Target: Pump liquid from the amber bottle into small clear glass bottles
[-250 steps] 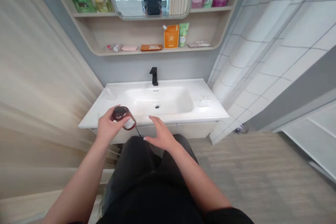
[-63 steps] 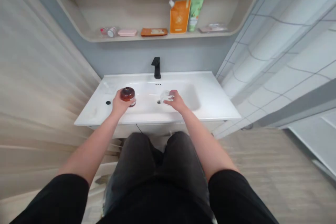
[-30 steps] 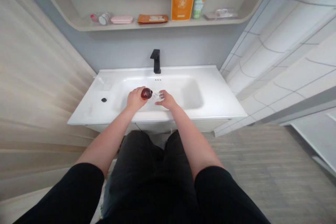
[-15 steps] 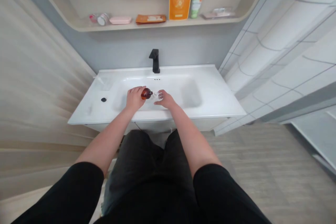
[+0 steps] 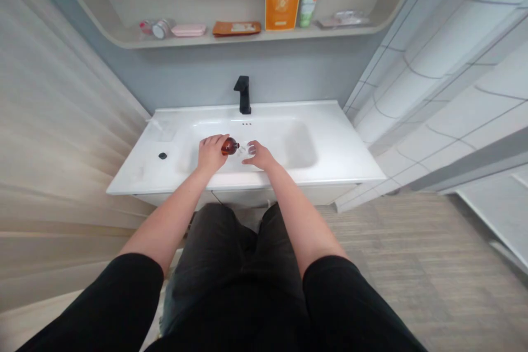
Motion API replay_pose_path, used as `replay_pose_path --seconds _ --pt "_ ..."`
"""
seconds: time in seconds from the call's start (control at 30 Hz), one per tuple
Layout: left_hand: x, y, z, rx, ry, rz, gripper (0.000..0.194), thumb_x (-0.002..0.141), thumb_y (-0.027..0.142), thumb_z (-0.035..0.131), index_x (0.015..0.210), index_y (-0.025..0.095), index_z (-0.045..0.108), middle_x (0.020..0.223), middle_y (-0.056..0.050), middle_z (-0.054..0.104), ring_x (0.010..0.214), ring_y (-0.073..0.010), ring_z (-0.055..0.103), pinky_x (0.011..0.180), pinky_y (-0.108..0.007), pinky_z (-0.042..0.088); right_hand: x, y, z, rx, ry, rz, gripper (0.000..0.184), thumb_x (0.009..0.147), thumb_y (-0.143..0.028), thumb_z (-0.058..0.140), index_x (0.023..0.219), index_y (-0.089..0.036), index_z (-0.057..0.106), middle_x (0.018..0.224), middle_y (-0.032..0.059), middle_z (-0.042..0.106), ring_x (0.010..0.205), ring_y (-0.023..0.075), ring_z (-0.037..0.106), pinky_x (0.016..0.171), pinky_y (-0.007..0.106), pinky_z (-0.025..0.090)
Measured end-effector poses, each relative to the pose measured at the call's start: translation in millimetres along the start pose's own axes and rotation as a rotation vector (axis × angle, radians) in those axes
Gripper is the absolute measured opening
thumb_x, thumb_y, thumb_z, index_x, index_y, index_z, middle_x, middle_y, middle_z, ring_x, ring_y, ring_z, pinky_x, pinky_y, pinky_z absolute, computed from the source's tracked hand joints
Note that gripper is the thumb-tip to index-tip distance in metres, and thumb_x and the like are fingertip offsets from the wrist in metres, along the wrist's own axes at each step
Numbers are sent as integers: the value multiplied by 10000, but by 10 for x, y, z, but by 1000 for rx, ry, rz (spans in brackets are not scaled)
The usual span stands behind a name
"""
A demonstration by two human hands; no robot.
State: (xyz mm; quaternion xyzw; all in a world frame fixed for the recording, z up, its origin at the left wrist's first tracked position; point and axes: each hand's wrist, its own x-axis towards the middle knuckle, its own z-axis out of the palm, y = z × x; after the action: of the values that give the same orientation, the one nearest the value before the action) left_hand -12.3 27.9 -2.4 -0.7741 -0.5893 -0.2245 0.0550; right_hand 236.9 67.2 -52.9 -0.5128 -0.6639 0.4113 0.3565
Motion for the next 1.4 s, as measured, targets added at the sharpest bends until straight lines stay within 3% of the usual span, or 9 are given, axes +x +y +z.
replay_pose_path --seconds 0.5,1.4 --pt "-2 24 -27 -14 -23 -5 640 1010 168 612 1639 266 672 1590 -165 724 1498 -392 610 1278 -593 363 17 49 0 -50 -13 -4 840 609 -280 1080 1354 -278 691 1157 37 813 1071 272 797 1059 472 661" --pt "-9 54 -65 -23 -27 -10 661 1001 171 607 1650 278 675 1584 -165 726 1495 -396 611 1307 -605 349 -36 -83 -41 -57 -9 20 778 588 -265 1088 1268 -286 711 1120 18 813 1069 271 799 1051 469 663"
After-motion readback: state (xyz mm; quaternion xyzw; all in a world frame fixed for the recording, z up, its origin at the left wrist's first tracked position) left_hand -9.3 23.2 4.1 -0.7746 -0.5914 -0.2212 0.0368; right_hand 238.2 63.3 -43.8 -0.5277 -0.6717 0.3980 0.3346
